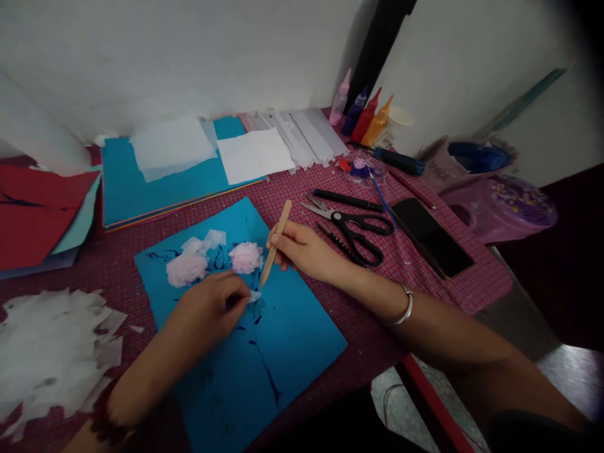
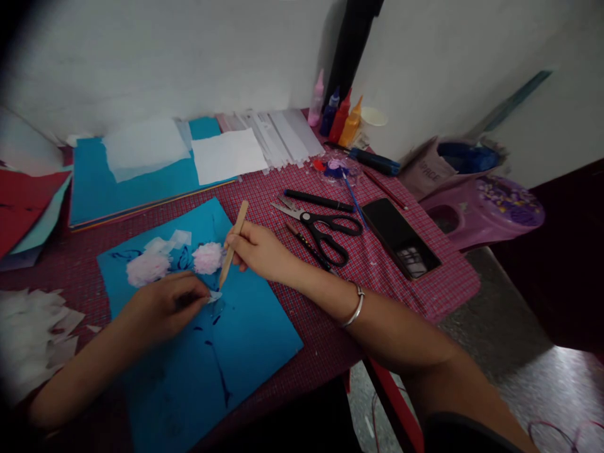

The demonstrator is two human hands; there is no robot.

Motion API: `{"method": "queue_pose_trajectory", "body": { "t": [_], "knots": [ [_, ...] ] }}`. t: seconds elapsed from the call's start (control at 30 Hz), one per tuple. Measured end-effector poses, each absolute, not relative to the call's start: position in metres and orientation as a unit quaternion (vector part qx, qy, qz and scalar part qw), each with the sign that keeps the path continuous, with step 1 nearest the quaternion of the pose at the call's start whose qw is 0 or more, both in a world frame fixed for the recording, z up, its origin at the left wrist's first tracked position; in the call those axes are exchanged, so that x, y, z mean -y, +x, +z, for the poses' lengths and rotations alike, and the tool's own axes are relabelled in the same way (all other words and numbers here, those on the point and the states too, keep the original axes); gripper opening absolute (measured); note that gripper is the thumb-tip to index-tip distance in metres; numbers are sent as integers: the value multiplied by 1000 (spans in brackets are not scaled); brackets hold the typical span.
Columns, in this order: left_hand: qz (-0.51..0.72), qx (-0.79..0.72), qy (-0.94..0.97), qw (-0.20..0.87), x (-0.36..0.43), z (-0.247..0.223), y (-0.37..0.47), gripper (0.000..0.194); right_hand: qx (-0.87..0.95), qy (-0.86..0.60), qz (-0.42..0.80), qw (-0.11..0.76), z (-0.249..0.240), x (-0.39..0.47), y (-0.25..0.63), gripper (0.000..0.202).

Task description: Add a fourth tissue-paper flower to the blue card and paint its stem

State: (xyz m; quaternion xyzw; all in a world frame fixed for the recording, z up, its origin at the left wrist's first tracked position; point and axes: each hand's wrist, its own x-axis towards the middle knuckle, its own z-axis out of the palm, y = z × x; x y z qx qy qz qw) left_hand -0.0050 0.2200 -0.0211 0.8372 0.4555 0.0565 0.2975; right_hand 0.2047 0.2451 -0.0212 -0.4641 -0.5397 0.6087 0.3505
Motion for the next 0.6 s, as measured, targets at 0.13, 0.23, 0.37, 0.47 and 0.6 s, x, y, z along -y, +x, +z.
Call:
{"method": "queue_pose_trajectory", "body": {
  "t": [0.13,0.23,0.37,0.47,0.6],
  "knots": [
    [60,-442,847,289,-219,-21,-4,16,573,-456,584,350,-28,-243,207,15],
    [58,-445,848,282,-219,-22,-4,15,588,-454,568,354,-33,-242,206,14],
    [53,-452,843,287,-219,-22,-4,15,569,-447,595,350,-31,-241,203,14],
    [47,-461,836,294,-219,-22,-3,16,555,-434,618,348,-30,-241,202,14],
    [56,-460,834,300,-219,-23,-3,14,548,-430,621,360,-32,-241,201,13]
  ]
}}
